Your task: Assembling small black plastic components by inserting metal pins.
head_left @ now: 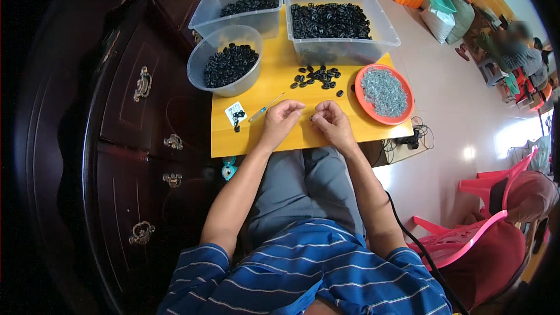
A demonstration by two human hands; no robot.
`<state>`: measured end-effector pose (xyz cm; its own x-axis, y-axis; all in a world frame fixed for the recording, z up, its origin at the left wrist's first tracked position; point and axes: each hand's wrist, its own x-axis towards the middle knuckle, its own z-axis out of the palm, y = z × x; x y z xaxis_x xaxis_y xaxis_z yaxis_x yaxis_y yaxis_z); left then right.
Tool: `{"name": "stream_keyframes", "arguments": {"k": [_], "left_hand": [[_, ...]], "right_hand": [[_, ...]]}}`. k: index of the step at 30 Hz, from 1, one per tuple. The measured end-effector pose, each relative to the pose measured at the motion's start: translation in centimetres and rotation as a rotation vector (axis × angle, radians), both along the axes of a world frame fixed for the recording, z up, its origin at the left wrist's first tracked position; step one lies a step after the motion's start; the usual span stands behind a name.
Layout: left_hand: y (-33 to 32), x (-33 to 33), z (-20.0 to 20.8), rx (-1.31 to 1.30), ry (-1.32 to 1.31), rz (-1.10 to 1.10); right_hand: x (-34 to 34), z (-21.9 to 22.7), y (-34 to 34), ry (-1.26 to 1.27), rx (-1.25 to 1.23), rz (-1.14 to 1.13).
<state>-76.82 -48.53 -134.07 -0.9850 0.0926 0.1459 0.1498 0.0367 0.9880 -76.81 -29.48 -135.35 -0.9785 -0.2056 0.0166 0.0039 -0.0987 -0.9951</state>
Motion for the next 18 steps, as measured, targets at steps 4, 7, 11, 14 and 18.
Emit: {"name": "stream_keyframes", "arguments": {"k": [4,7,11,14,18], "left_hand": [[0.05,0.15,-0.57,-0.009,0.030,-0.026],[0.00,0.32,-0.38,-0.084,0.027,-0.048],[-0.06,0.36,-0.27,-0.087,0.022,-0.074],[-0.05,0.36,-0.20,-0.098,0.022,-0.090],[-0.18,0.34,-0.27,-0.108,0.015,-0.110]], "right_hand": [[0.43,0.52,-0.40,-0.012,-0.001,0.021],[0.48,0.67,-0.22,-0.023,0.091,0.047],[0.53,0.94,-0.28,0.014,0.132,0.030],[0.38,0.71,-0.10,0.004,0.146,0.037],[0.34,0.59,-0.08,-0.006,0.131,0.073]]}}
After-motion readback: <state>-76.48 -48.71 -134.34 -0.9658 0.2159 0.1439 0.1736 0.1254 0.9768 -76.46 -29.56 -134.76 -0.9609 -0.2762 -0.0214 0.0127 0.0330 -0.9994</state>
